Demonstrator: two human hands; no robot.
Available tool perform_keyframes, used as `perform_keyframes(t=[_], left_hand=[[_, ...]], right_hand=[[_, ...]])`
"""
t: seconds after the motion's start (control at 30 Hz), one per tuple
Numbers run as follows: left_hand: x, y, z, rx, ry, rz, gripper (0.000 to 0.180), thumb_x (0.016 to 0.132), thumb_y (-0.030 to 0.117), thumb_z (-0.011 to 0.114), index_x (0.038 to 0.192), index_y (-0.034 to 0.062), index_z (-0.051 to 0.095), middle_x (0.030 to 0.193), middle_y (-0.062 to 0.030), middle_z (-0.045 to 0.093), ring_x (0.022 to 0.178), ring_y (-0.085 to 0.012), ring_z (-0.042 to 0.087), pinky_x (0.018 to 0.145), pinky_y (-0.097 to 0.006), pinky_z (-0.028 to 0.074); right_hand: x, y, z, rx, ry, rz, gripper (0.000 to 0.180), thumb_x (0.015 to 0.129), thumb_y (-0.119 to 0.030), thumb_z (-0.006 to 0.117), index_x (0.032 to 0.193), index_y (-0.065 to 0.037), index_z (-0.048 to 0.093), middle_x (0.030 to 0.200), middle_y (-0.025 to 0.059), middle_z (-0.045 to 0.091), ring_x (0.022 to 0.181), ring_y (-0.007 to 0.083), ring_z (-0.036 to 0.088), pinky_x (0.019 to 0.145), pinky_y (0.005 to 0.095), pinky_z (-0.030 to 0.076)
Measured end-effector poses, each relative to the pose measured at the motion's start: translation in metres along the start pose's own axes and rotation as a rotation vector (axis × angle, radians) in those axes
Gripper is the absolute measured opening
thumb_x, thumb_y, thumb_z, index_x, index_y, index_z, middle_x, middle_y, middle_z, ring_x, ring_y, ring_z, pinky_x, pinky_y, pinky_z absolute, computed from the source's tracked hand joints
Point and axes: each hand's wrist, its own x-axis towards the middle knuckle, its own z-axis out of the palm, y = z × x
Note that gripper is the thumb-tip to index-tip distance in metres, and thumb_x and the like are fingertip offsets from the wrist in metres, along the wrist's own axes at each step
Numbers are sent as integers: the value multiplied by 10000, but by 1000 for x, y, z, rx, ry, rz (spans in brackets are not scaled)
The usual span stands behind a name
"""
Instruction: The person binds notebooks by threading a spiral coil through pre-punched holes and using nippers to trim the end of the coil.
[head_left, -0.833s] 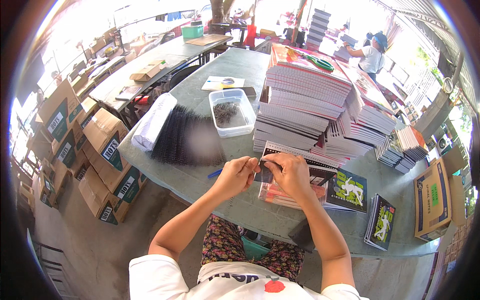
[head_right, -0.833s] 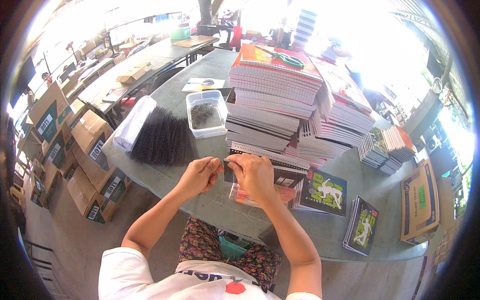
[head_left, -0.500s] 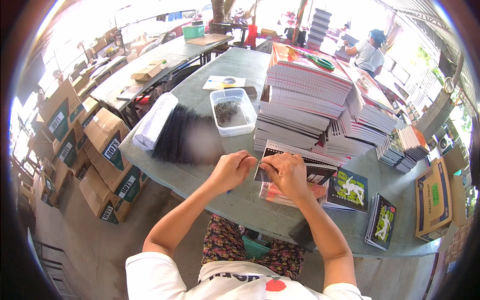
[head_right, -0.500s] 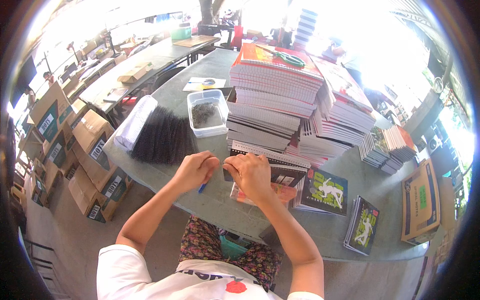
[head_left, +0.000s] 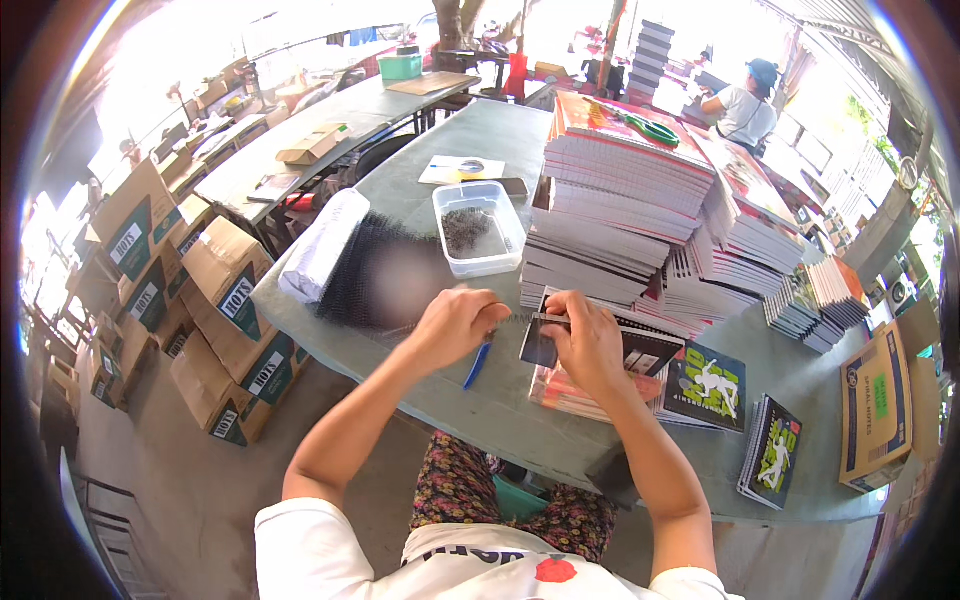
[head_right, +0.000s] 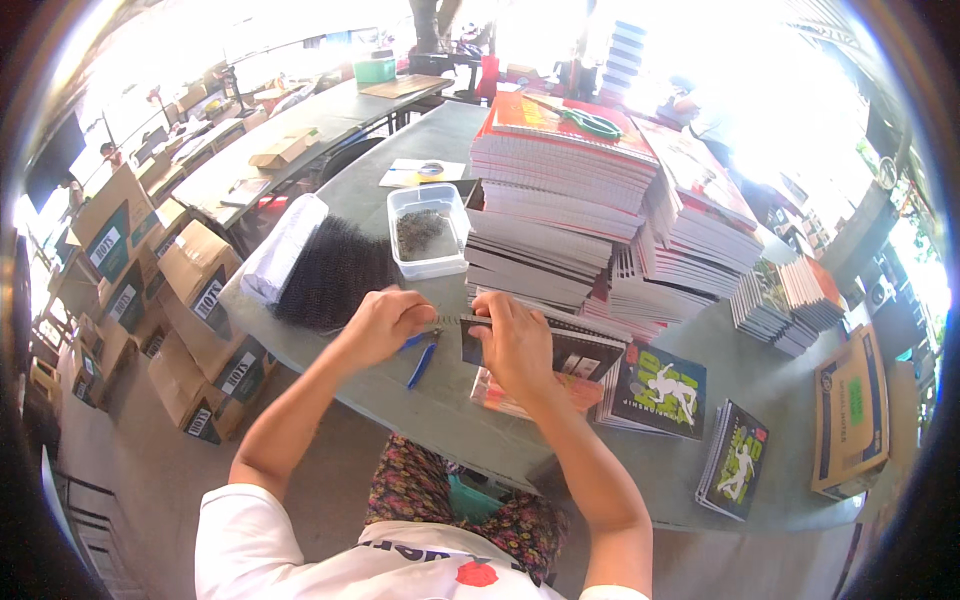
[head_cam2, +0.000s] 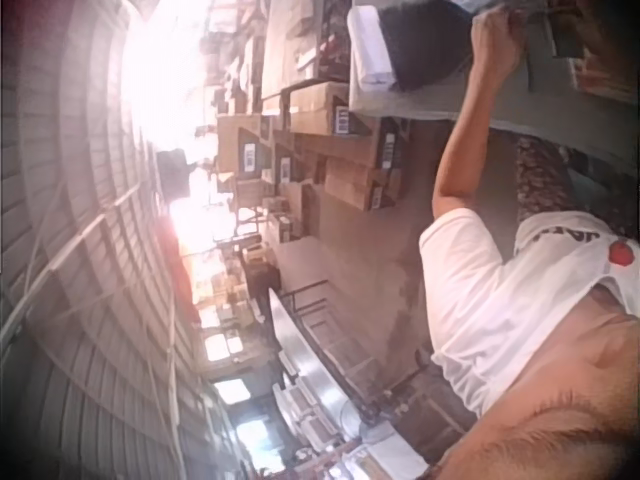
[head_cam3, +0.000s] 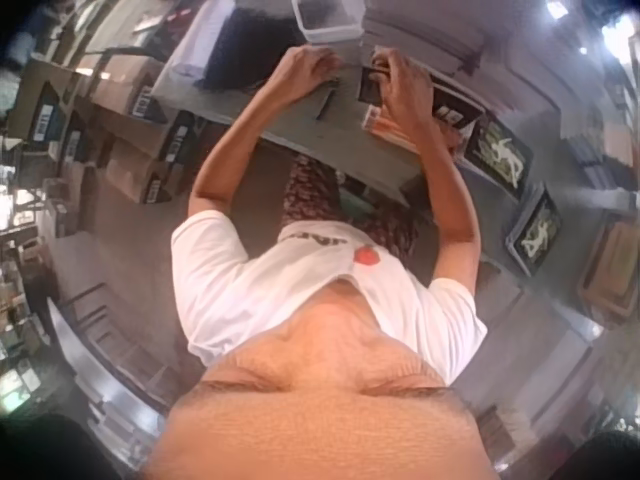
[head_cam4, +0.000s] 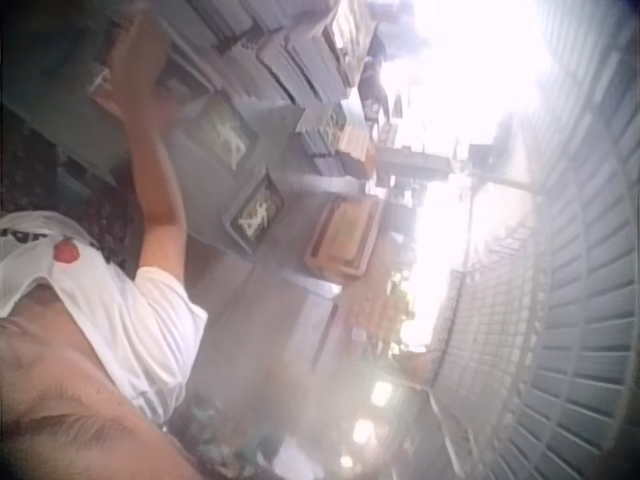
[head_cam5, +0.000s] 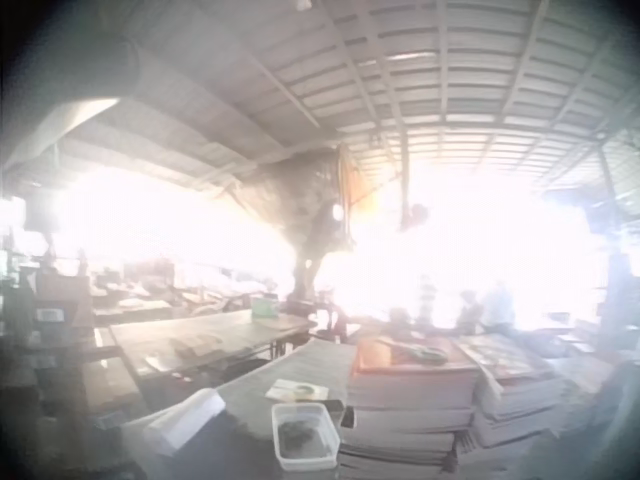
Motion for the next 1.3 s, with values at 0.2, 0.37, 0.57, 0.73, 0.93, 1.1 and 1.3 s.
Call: perform_keyframes(t=[0.2,0.37,0.57,0.73,0.93,1.1,1.3], left_hand=[[-68,59,141,14,-156,350,284,807,289,616,991,76,573,861,-113,595,833,-295,589,692,-396,507],[-66,118,236,-33,-385,93,430,906,366,493,1201,54,475,990,-229,584,897,-372,591,740,-453,504],[-65,95,166,-226,-364,-73,551,790,255,636,1298,194,429,1231,-189,509,1094,-399,511,839,-478,462],[-27,51,40,-90,810,-28,428,771,59,677,1171,55,524,1084,-138,588,890,-252,609,775,-335,495],[-10,67,13,214,619,258,309,747,63,676,1039,141,612,872,-98,561,790,-279,546,656,-359,483],[-19,43,44,94,197,219,301,724,41,699,1009,41,601,933,-94,573,798,-258,584,705,-330,481],[-12,45,35,83,516,283,233,695,44,711,922,89,678,833,-50,560,770,-232,576,667,-330,487]], right_hand=[[6,1,4,-192,-133,-99,216,843,-248,604,1023,-136,562,818,12,642,750,238,611,672,368,419],[2,-1,-2,22,42,-53,231,782,-122,657,997,-132,571,746,21,634,704,241,608,653,375,423],[-4,-1,-12,-99,135,-134,159,781,-148,645,924,-87,614,833,75,628,764,278,600,685,383,464],[-37,21,-53,-187,-15,19,187,791,-174,644,953,-84,615,810,67,646,780,267,614,692,380,462],[-43,34,-71,-180,-9,7,167,778,-172,654,925,-96,679,751,53,656,702,234,601,613,356,407],[-39,29,-65,-221,30,-81,146,771,-162,649,904,-125,695,674,7,634,637,206,576,602,331,372],[-43,25,-61,-190,-13,-51,149,782,-177,634,919,-145,680,732,-5,658,662,204,581,621,352,389]])
